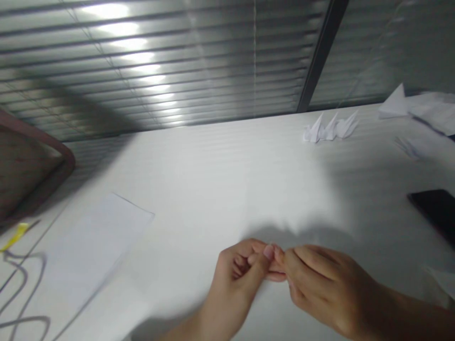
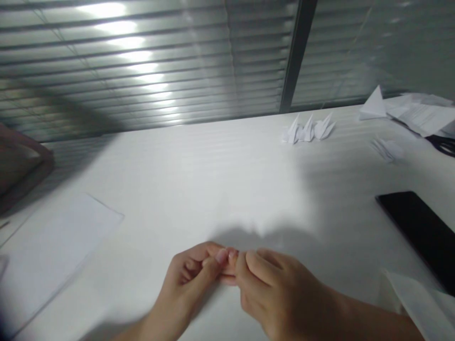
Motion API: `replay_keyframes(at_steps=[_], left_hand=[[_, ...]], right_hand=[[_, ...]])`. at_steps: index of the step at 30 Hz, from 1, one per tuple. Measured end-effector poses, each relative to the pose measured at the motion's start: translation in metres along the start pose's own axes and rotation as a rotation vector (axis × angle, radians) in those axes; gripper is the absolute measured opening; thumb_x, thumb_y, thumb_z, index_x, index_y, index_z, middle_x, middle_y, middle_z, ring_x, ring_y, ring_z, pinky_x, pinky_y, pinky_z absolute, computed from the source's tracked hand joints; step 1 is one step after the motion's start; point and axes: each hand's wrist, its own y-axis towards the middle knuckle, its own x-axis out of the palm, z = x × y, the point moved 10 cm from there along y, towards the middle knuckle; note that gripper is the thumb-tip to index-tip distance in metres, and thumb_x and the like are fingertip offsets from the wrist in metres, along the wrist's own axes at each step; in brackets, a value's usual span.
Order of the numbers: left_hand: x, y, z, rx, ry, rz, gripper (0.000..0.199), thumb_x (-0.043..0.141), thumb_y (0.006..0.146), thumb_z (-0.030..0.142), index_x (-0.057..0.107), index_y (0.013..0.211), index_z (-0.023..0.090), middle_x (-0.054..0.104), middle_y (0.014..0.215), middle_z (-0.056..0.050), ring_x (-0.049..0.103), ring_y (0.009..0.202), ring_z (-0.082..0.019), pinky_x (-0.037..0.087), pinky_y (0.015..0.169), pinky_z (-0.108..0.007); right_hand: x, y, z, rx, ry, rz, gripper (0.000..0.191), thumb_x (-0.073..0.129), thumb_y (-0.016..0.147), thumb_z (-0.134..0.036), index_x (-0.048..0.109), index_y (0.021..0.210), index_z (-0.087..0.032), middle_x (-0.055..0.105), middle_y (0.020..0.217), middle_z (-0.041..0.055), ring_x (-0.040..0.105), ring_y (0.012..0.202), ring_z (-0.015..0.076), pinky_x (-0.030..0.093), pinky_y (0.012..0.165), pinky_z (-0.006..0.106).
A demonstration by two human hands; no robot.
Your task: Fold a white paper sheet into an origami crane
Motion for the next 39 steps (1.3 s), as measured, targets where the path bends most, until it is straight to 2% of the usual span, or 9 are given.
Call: replay_keyframes(at_steps=[4, 7, 12, 17, 25, 31, 35, 39], left_hand=[[-0.002, 0.001, -0.001, -0.008, 0.041, -0.010, 0.030, 0.064, 0.085, 0.040, 0.070, 0.078, 0.011, 0.072, 0.072, -0.007, 0.068, 0.070, -0.018, 0.054, 0.073, -0.029], [-0.006, 0.000, -0.001, -0.014, 0.058, -0.002, 0.031, 0.063, 0.085, 0.041, 0.070, 0.081, 0.011, 0.072, 0.075, -0.008, 0.069, 0.076, -0.020, 0.055, 0.078, -0.033], [-0.014, -0.001, -0.007, -0.037, 0.046, 0.036, 0.033, 0.064, 0.083, 0.043, 0.067, 0.078, 0.011, 0.073, 0.076, -0.009, 0.069, 0.076, -0.021, 0.055, 0.079, -0.036], [-0.014, 0.002, -0.009, -0.056, -0.015, 0.035, 0.029, 0.064, 0.085, 0.039, 0.065, 0.076, 0.012, 0.072, 0.074, -0.007, 0.070, 0.074, -0.020, 0.055, 0.080, -0.035], [-0.012, 0.001, -0.009, -0.056, -0.026, 0.035, 0.029, 0.066, 0.083, 0.040, 0.067, 0.078, 0.012, 0.073, 0.075, -0.008, 0.070, 0.075, -0.020, 0.056, 0.077, -0.033], [-0.013, 0.002, -0.005, -0.045, 0.046, 0.042, 0.028, 0.063, 0.086, 0.037, 0.069, 0.078, 0.011, 0.074, 0.076, -0.007, 0.070, 0.074, -0.019, 0.057, 0.078, -0.032], [-0.013, 0.003, -0.007, -0.058, 0.044, 0.029, 0.027, 0.060, 0.088, 0.036, 0.069, 0.079, 0.011, 0.074, 0.078, -0.007, 0.070, 0.076, -0.019, 0.056, 0.080, -0.033], [-0.011, 0.002, -0.007, -0.076, 0.047, 0.025, 0.028, 0.060, 0.088, 0.037, 0.069, 0.081, 0.011, 0.074, 0.077, -0.007, 0.070, 0.076, -0.019, 0.056, 0.079, -0.032]], right_hand=[[-0.006, -0.003, 0.011, 0.097, -0.021, 0.039, 0.031, 0.038, 0.094, -0.010, 0.068, 0.100, -0.005, 0.072, 0.089, 0.0071, 0.059, 0.074, 0.0154, 0.046, 0.072, 0.030], [-0.006, -0.008, 0.010, 0.071, -0.072, 0.030, 0.031, 0.038, 0.096, -0.013, 0.065, 0.111, -0.007, 0.072, 0.099, 0.0055, 0.060, 0.082, 0.0151, 0.044, 0.077, 0.030], [-0.006, -0.011, 0.008, 0.024, -0.098, 0.017, 0.034, 0.034, 0.098, -0.014, 0.066, 0.109, -0.010, 0.071, 0.108, 0.0047, 0.060, 0.091, 0.0155, 0.043, 0.082, 0.030], [-0.009, -0.005, 0.009, 0.021, -0.077, 0.014, 0.038, 0.031, 0.098, -0.010, 0.069, 0.102, -0.012, 0.073, 0.100, 0.0037, 0.061, 0.089, 0.0140, 0.044, 0.080, 0.028], [-0.008, -0.008, 0.009, 0.021, -0.067, 0.009, 0.041, 0.028, 0.098, -0.011, 0.070, 0.100, -0.011, 0.072, 0.102, 0.0060, 0.062, 0.087, 0.0158, 0.046, 0.080, 0.029], [-0.008, -0.015, 0.026, 0.193, 0.053, 0.046, 0.027, 0.044, 0.094, -0.008, 0.062, 0.114, -0.008, 0.071, 0.093, 0.0078, 0.064, 0.088, 0.0151, 0.050, 0.082, 0.028], [-0.003, -0.016, 0.026, 0.198, 0.069, 0.010, 0.030, 0.037, 0.096, -0.009, 0.061, 0.114, -0.008, 0.070, 0.093, 0.0076, 0.064, 0.085, 0.0155, 0.052, 0.078, 0.028], [-0.002, -0.013, 0.032, 0.233, 0.158, -0.013, 0.027, 0.040, 0.096, -0.011, 0.064, 0.108, -0.010, 0.069, 0.088, 0.0065, 0.063, 0.079, 0.0137, 0.052, 0.073, 0.026]])
